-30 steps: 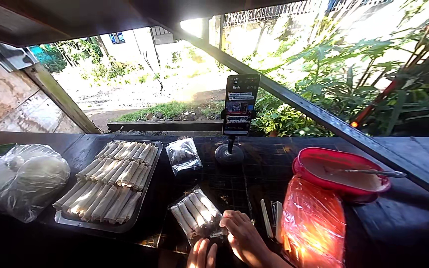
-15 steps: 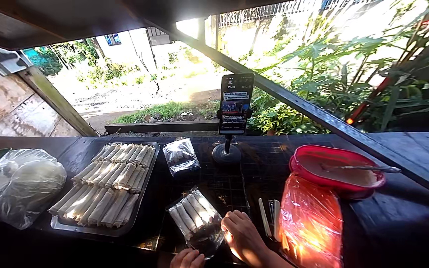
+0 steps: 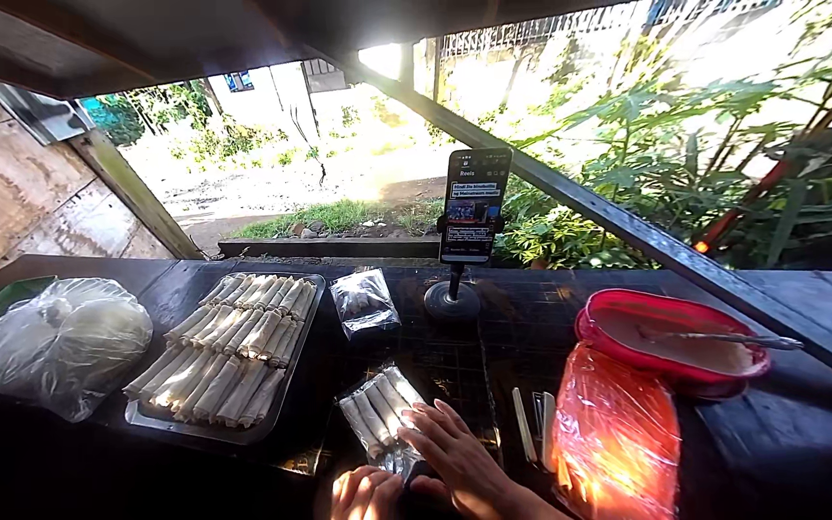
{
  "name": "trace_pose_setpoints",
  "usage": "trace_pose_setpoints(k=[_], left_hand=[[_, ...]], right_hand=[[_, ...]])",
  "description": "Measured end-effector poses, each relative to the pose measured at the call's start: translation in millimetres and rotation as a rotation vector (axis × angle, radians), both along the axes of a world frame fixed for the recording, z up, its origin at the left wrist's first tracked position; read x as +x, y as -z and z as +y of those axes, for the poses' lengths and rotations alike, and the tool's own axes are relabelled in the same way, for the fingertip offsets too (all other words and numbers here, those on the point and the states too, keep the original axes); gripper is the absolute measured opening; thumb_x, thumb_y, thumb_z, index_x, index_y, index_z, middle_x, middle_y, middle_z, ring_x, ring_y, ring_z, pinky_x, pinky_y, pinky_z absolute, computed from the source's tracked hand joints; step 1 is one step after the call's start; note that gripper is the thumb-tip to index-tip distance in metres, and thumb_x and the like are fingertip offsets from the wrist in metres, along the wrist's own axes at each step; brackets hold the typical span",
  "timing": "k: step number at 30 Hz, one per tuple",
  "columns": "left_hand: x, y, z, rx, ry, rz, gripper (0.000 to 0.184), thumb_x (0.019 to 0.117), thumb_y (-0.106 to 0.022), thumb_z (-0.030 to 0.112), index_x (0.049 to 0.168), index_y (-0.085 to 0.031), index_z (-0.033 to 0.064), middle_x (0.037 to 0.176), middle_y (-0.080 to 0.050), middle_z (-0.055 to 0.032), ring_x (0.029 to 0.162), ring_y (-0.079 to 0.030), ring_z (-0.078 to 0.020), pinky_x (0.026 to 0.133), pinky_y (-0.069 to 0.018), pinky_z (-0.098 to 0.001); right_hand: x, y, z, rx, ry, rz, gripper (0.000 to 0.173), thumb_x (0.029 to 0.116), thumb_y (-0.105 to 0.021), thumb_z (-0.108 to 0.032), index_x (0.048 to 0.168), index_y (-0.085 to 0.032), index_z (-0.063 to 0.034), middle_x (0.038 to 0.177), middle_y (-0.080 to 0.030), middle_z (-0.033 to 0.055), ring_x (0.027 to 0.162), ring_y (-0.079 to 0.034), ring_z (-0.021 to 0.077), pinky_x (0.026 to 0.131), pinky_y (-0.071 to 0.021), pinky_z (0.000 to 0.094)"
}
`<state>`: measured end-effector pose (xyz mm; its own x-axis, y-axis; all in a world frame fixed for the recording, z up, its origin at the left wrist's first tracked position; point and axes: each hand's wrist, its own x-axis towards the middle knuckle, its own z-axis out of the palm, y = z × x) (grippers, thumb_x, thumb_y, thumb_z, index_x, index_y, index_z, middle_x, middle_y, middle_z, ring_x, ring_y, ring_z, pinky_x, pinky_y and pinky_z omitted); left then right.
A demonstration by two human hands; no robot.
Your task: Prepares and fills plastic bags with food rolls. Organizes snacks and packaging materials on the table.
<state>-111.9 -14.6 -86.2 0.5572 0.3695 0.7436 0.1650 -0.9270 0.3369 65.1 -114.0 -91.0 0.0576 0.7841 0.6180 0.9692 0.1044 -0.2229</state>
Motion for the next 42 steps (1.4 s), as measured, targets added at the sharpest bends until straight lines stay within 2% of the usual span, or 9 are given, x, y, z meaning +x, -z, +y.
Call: trace_pose_setpoints(k=[3,7,11,19,27,33,36,39,42], left_hand=[[-2,0,-1,-0.009,-0.006,0.011,0.023,0.0987,-0.062,0.023,0.082,-0.075,0.0138,0.084,-0.074,-0.0001,0.094,-0.067,-0.0123,0.092,-0.0462,-0.0238],[-2,-3,2,-0.015,0.011,0.003,0.023,0.0998,-0.062,0.023,0.084,-0.075,0.0135,0.084,-0.074,-0.0004,0.093,-0.068,-0.0114,0.092,-0.0467,-0.0229],[-2,-3,2,-0.025,0.022,0.0,0.022,0.0997,-0.062,0.023,0.084,-0.074,0.0128,0.083,-0.074,-0.0012,0.092,-0.068,-0.0119,0.092,-0.0469,-0.0225],[-3,-1,2,-0.041,0.035,-0.003,0.022,0.0994,-0.062,0.022,0.084,-0.075,0.0123,0.083,-0.073,-0.0016,0.091,-0.067,-0.0121,0.092,-0.0462,-0.023],[-4,-3,2,-0.033,0.029,-0.01,0.022,0.0991,-0.063,0.022,0.083,-0.075,0.0125,0.083,-0.074,-0.0009,0.091,-0.068,-0.0118,0.092,-0.0467,-0.0227],[-4,-7,4,-0.03,0.052,-0.03,0.021,0.1005,-0.061,0.022,0.085,-0.073,0.0131,0.083,-0.073,0.0003,0.092,-0.067,-0.0102,0.093,-0.0462,-0.0218],[-4,-11,6,-0.044,0.082,-0.053,0.022,0.104,-0.058,0.026,0.092,-0.071,0.0136,0.089,-0.072,-0.0002,0.096,-0.065,-0.0094,0.094,-0.0461,-0.0206],[-8,-16,8,-0.056,0.066,-0.059,0.029,0.1077,-0.049,0.035,0.103,-0.067,0.0125,0.101,-0.07,-0.0042,0.103,-0.064,-0.0115,0.096,-0.0465,-0.0212],[-17,-16,13,-0.124,0.052,-0.073,0.039,0.1093,-0.04,0.043,0.113,-0.061,0.0106,0.114,-0.065,-0.0076,0.116,-0.06,-0.0106,0.102,-0.0445,-0.0215]], right_hand=[[-1,-6,6,-0.087,0.002,0.012,0.046,0.096,-0.057,-0.046,0.125,-0.069,-0.0117,0.13,-0.069,0.0139,0.129,-0.062,0.0353,0.107,-0.047,0.0581],[0,-16,12,-0.114,-0.039,0.048,0.042,0.0901,-0.069,-0.032,0.124,-0.071,-0.0075,0.132,-0.069,0.0154,0.13,-0.061,0.0363,0.107,-0.0468,0.0607],[-2,-20,14,-0.151,-0.049,0.051,0.044,0.0865,-0.073,-0.025,0.126,-0.07,-0.0069,0.132,-0.069,0.0156,0.13,-0.061,0.037,0.108,-0.0459,0.0603],[-4,-13,13,-0.157,-0.05,-0.004,0.036,0.0893,-0.07,-0.018,0.124,-0.073,-0.0083,0.131,-0.07,0.0122,0.129,-0.063,0.034,0.11,-0.0469,0.0539],[-4,-16,14,-0.166,-0.073,-0.057,0.032,0.0899,-0.067,-0.016,0.12,-0.074,-0.0081,0.125,-0.072,0.0138,0.124,-0.066,0.0326,0.109,-0.0484,0.048],[-4,-28,17,-0.215,-0.112,-0.039,0.032,0.0847,-0.068,0.001,0.116,-0.075,-0.0038,0.122,-0.074,0.0122,0.122,-0.067,0.0312,0.108,-0.0499,0.0488],[-4,-49,19,-0.325,-0.142,-0.004,0.033,0.0912,-0.062,0.005,0.123,-0.072,-0.0003,0.127,-0.072,0.0152,0.124,-0.066,0.0336,0.109,-0.0485,0.0507],[-3,-66,22,-0.287,-0.146,-0.018,0.025,0.0956,-0.059,0.0,0.117,-0.073,-0.0013,0.12,-0.075,0.014,0.117,-0.07,0.0311,0.106,-0.0521,0.0472],[-2,-91,24,-0.268,-0.166,0.041,0.025,0.0984,-0.056,0.0,0.119,-0.072,0.0012,0.119,-0.075,0.0155,0.115,-0.071,0.0315,0.103,-0.0542,0.0466]])
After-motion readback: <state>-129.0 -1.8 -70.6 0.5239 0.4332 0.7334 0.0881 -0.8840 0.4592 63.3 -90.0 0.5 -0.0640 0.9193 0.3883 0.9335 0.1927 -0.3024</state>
